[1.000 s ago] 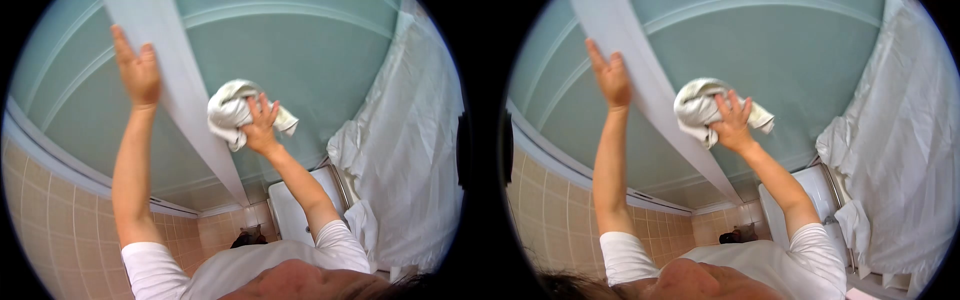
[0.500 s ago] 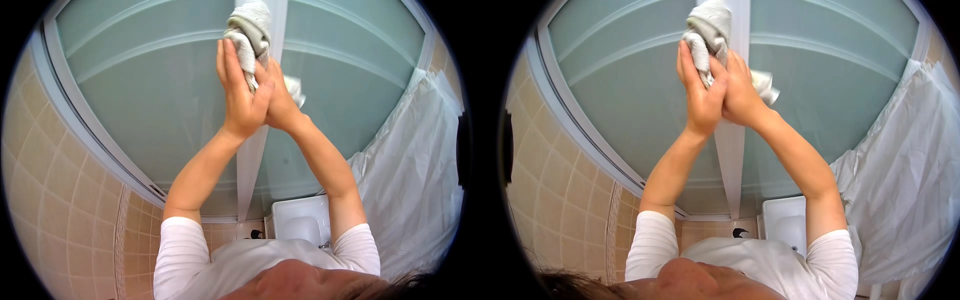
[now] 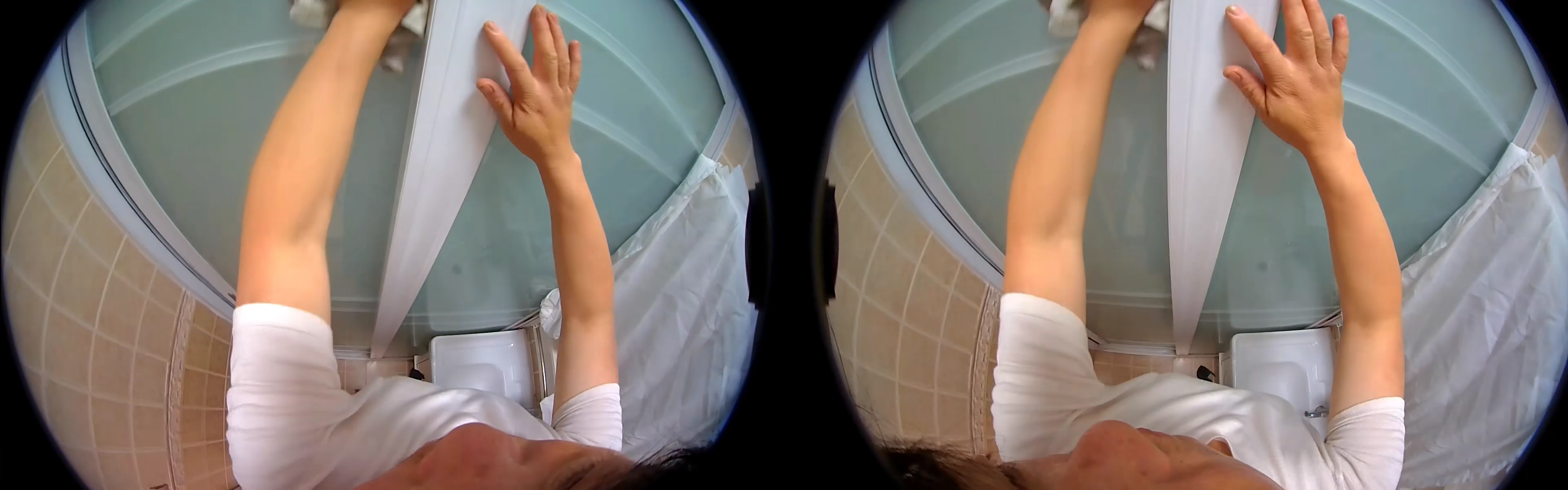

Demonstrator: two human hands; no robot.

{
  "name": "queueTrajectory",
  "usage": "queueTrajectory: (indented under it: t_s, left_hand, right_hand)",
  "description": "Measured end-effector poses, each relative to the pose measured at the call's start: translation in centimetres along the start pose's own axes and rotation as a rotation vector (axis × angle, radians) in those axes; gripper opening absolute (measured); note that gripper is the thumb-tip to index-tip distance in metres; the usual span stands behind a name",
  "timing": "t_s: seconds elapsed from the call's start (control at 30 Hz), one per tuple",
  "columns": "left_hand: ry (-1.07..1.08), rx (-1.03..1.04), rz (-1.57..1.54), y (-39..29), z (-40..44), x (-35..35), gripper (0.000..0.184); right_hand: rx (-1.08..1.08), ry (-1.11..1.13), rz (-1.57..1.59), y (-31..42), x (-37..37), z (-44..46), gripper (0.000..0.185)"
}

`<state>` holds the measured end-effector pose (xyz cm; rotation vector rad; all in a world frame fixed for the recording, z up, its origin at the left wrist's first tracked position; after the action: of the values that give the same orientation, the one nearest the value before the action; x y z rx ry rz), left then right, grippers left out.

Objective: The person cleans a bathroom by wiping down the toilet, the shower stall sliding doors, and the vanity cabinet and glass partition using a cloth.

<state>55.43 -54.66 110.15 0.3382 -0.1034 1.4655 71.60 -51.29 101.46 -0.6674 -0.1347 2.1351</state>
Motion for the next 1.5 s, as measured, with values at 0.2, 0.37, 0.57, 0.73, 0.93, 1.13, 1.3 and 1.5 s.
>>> queueTrajectory:
  t_s: [0.2,0.37,0.57,0.73,0.93,1.13,1.3,1.5]
  left_hand:
    - [0.203,-0.067,-0.002,-2.1,-13.9,-2.9,0.042]
    - [0.305,-0.146,-0.127,-4.4,-33.7,-8.4,0.039]
    - [0.808,-0.149,-0.339,-1.3,-42.0,-14.1,0.038]
    - [0.378,-0.16,-0.113,7.9,-20.3,-12.0,0.054]
    - [0.124,-0.099,0.166,6.5,-0.4,-3.3,0.047]
    - [0.336,-0.057,0.121,0.5,-7.1,-2.7,0.051]
    - [0.413,-0.106,0.006,0.5,-16.8,-4.0,0.039]
    - [0.535,-0.068,-0.02,1.0,-27.6,-8.0,0.032]
  right_hand:
    - [-0.086,-0.126,-0.091,0.3,0.1,-0.3,0.05]
    - [-0.053,-0.072,-0.097,0.6,0.1,-0.3,0.051]
    - [-0.166,-0.22,-0.031,0.7,-0.2,-0.6,0.041]
    - [-0.118,-0.208,-0.012,0.3,0.4,-0.4,0.042]
    - [-0.119,-0.283,0.086,0.6,-0.8,1.5,0.045]
    - [-0.139,-0.277,-0.079,0.8,0.0,1.9,0.047]
    - [-0.144,-0.287,-0.06,1.1,0.1,1.7,0.046]
    - [-0.139,-0.273,-0.06,0.6,0.1,1.6,0.046]
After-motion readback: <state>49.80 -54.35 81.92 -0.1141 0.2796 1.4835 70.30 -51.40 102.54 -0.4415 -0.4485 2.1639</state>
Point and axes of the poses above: each hand's wrist, its own z-axis towards the middle knuckle, its own x-axis out of the palm, y = z × x, the point moved 9 cm from there along z, towards the middle knuckle, and after that the axes turned 11 degrees about y, right-handed, at the moved point
